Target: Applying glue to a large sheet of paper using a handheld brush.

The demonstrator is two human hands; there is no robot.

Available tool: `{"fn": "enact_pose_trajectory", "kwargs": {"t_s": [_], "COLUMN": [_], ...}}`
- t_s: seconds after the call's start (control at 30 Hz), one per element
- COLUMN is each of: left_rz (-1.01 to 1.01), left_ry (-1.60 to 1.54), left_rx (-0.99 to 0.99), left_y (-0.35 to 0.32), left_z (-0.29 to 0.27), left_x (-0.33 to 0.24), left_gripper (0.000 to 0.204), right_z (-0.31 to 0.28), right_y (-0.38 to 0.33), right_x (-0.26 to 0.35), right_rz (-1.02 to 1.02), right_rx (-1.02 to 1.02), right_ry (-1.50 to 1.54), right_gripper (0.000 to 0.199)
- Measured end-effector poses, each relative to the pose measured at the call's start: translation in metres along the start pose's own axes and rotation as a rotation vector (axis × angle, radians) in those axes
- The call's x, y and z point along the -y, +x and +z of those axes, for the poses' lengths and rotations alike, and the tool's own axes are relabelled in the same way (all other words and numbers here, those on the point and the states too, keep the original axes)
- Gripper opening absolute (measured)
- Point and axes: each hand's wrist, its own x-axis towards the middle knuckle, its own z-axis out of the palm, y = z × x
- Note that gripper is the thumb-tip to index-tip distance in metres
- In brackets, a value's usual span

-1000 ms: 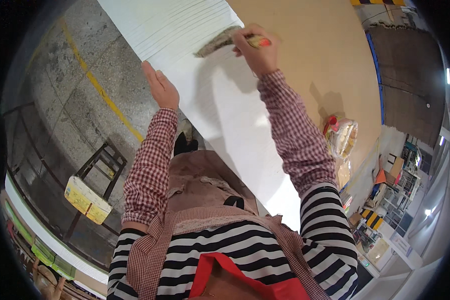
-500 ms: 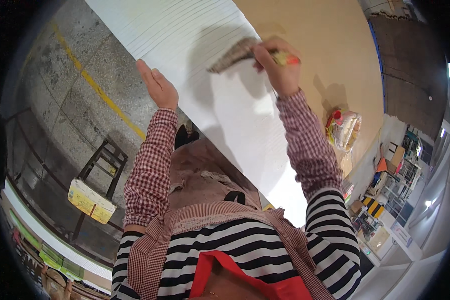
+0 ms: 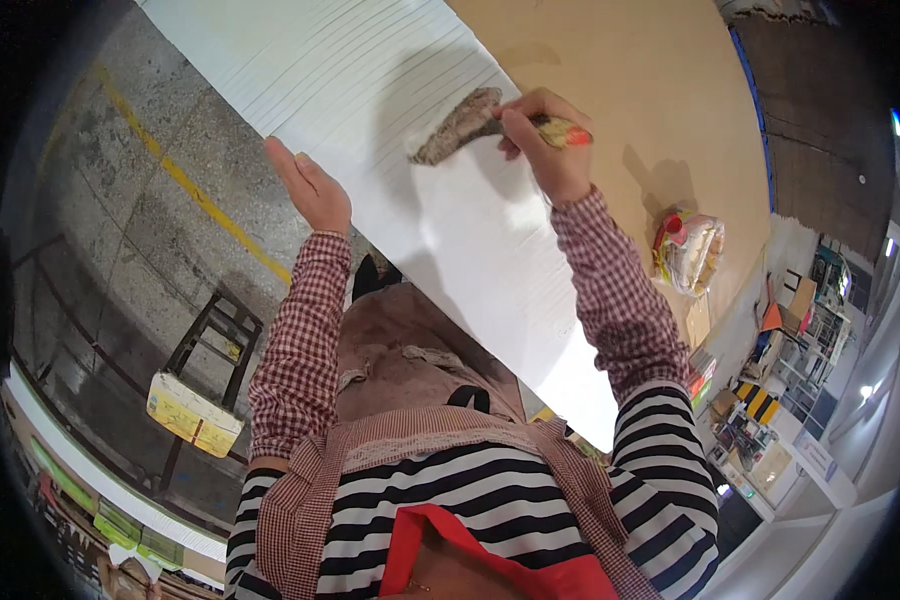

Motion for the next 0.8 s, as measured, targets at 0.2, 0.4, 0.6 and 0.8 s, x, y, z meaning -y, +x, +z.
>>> {"fn": "enact_pose_trajectory", "kwargs": {"t_s": [0.2,0.4,0.6,0.8], "left_rz": [0.027,-0.016,0.011,0.02], "left_ry": [0.035,0.0,0.032,0.003], "left_rx": [0.007,0.014,-0.018,-0.017], "left_y": [0.001,0.0,0.003,0.002], "left_z": [-0.004,0.0,-0.005,0.002], "left_x": [0.006,0.001,0.004,0.0], "left_gripper": [0.057,0.056,0.055,0.053], "right_z": [-0.036,-0.005,-0.028,-0.012], "right_y": [-0.03,0.002,-0.012,0.005], "right_x": [-0.029,0.003,-0.022,-0.004], "right_rz": [0.114,0.01,0.157,0.04], "right_rx": [0.01,-0.011,0.002,-0.002], "right_ry": [-0.133,0.003,-0.124,0.01], "right_gripper": [0.01,0.011,0.008,0.01]}}
